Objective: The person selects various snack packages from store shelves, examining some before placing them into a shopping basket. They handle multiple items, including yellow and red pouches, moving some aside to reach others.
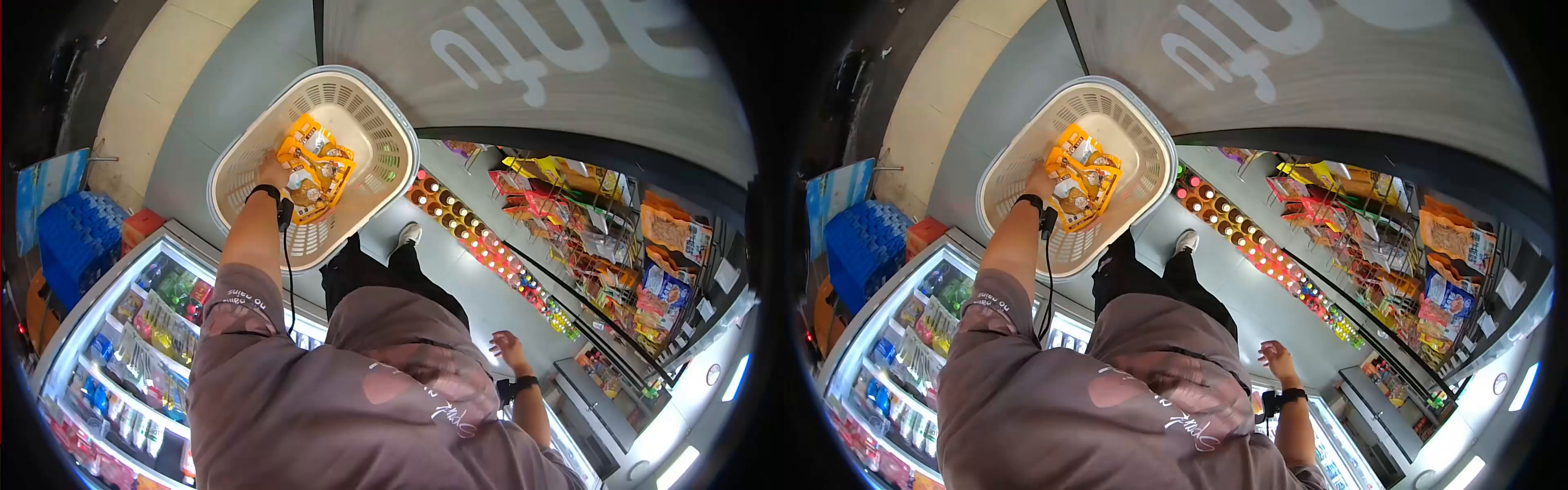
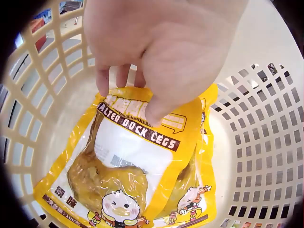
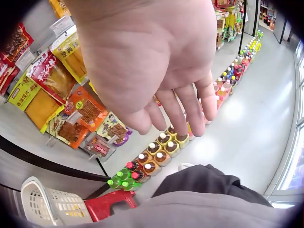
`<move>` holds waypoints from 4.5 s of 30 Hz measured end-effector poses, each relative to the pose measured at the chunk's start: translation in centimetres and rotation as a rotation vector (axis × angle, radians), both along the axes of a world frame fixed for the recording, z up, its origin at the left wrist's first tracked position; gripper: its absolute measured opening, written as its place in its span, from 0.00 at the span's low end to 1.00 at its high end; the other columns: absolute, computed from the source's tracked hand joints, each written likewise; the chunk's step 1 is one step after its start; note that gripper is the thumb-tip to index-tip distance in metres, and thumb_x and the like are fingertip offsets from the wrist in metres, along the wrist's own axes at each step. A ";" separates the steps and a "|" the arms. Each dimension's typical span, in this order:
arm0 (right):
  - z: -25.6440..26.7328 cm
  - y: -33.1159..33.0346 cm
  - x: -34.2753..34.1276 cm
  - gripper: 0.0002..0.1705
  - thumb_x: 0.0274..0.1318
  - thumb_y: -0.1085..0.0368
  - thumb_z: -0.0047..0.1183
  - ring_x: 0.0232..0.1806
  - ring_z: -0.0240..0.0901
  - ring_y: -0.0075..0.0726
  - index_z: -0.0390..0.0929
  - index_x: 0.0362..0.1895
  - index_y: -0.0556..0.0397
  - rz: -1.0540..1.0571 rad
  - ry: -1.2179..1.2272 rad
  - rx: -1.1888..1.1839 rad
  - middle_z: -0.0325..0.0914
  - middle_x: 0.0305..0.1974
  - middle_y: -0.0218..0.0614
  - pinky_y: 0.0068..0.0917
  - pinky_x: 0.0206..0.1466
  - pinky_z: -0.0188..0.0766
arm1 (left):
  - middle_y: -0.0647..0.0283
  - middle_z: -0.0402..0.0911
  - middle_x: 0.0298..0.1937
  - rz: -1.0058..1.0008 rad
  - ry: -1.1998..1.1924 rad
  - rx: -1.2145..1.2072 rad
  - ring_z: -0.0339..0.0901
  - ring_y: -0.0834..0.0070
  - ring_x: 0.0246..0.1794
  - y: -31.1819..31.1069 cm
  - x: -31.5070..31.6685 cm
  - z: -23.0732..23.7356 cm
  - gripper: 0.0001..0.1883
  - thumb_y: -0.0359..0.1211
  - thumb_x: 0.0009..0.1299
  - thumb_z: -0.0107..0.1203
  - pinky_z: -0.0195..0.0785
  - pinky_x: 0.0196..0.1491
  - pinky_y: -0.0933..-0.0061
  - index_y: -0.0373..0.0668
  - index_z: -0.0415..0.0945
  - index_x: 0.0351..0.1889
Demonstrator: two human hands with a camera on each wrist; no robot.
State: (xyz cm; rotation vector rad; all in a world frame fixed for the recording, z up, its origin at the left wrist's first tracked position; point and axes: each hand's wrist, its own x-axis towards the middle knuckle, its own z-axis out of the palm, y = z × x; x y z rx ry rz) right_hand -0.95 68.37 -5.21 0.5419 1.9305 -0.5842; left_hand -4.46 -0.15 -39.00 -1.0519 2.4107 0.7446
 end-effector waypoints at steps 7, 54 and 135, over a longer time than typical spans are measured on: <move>1.2 -5.6 -2.4 0.17 0.60 0.60 0.44 0.36 0.80 0.37 0.71 0.49 0.58 0.011 0.145 -0.017 0.79 0.39 0.43 0.28 0.35 0.76 | 0.51 0.72 0.58 0.024 -0.089 0.078 0.67 0.56 0.61 -0.9 -1.9 1.5 0.38 0.43 0.52 0.68 0.55 0.64 0.61 0.40 0.65 0.59; -4.1 -3.8 1.6 0.14 0.57 0.63 0.51 0.30 0.78 0.34 0.75 0.44 0.58 0.051 0.405 -0.213 0.80 0.31 0.41 0.30 0.37 0.73 | 0.46 0.74 0.29 -0.470 0.505 0.200 0.71 0.51 0.28 7.5 -1.3 34.3 0.08 0.29 0.63 0.57 0.65 0.33 0.63 0.33 0.72 0.32; 9.8 71.8 9.0 0.28 0.60 0.70 0.49 0.57 0.67 0.29 0.58 0.64 0.53 -0.932 0.604 -1.382 0.69 0.56 0.34 0.31 0.60 0.65 | 0.63 0.67 0.64 -0.265 0.260 1.559 0.67 0.75 0.61 118.7 4.6 44.4 0.34 0.22 0.65 0.51 0.62 0.62 0.72 0.41 0.50 0.69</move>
